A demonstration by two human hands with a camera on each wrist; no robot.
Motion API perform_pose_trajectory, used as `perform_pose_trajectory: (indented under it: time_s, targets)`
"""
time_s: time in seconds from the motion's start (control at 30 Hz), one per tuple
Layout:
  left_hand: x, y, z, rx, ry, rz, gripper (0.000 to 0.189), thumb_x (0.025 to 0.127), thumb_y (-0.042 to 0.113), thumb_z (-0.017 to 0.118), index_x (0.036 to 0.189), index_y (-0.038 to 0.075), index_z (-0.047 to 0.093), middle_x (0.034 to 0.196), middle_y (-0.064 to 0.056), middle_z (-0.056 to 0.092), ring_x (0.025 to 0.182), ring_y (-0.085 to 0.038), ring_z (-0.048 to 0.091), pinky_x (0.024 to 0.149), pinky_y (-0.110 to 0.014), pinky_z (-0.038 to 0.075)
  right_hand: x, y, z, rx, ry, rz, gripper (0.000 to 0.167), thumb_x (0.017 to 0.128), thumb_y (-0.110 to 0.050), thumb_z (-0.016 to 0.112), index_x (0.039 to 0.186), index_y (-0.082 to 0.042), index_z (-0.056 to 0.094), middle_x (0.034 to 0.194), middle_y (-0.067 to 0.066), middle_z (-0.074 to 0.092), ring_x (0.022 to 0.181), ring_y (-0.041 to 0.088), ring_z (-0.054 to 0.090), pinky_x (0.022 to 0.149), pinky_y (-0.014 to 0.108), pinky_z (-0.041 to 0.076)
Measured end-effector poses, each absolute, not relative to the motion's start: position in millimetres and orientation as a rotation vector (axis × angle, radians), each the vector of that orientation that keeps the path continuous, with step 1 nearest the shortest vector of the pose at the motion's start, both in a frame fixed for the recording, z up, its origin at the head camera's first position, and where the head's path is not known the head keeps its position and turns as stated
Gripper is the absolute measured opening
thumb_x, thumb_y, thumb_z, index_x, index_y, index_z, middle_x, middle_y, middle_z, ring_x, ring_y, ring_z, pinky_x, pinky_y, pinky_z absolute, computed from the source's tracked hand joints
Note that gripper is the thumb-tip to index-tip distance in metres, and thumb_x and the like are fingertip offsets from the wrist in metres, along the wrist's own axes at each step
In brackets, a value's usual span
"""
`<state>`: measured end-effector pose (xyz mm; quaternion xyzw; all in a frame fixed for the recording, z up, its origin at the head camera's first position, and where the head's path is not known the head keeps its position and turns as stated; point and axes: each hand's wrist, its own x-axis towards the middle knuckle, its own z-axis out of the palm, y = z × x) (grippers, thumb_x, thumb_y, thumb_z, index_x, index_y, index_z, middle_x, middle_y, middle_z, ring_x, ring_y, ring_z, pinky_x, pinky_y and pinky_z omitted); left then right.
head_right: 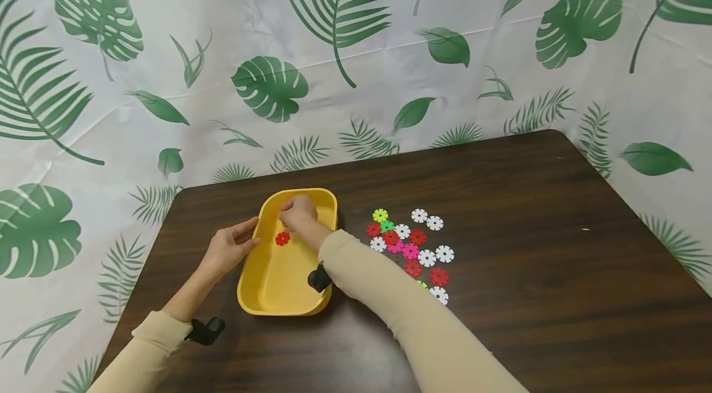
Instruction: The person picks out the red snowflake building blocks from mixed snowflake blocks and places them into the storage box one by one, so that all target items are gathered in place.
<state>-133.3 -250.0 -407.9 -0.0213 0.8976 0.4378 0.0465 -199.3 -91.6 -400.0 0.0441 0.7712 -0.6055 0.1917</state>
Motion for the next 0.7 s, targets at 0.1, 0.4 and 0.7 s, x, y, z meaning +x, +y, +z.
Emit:
perform_pose_trajectory:
  time_s: [0.1,0.4,0.7]
  targets:
    - [-133,-250,-408,-0.073,2.74,1.338,0.05,0.089,-0.003,0.06,0.136,-0.006,0.044,0.132,-0.026,0.051,0.113,-0.037,0.058,0.087,-0.039,0.053,-195,-81,-389,0.064,2.074,-1.776,0.012,0.087,-0.003,0.064,0.098,0.002,0.065,0.084,0.013,0.063,0.057,0.016,0.059,0.071,0.032,0.059]
    - [-133,-251,-409,-0.079,2.736,1.35,0.05,0.089,-0.004,0.059,0.136,-0.007,0.044,0.129,-0.028,0.053,0.112,-0.037,0.058,0.086,-0.039,0.053,-197,-39,-371,-0.017,1.958,-1.894,0.02,0.088,-0.003,0.063,0.107,0.005,0.062,0.084,0.008,0.058,0.06,0.012,0.058,0.072,0.033,0.059]
    - [-133,-250,-408,-0.07,2.739,1.356,0.05,0.088,-0.004,0.059,0.136,-0.007,0.045,0.13,-0.027,0.052,0.113,-0.038,0.058,0.086,-0.039,0.053,-196,11,-359,-0.027,1.95,-1.928,0.027,0.09,-0.004,0.061,0.114,0.006,0.059,0.093,0.015,0.058,0.065,0.013,0.06,0.081,0.038,0.057]
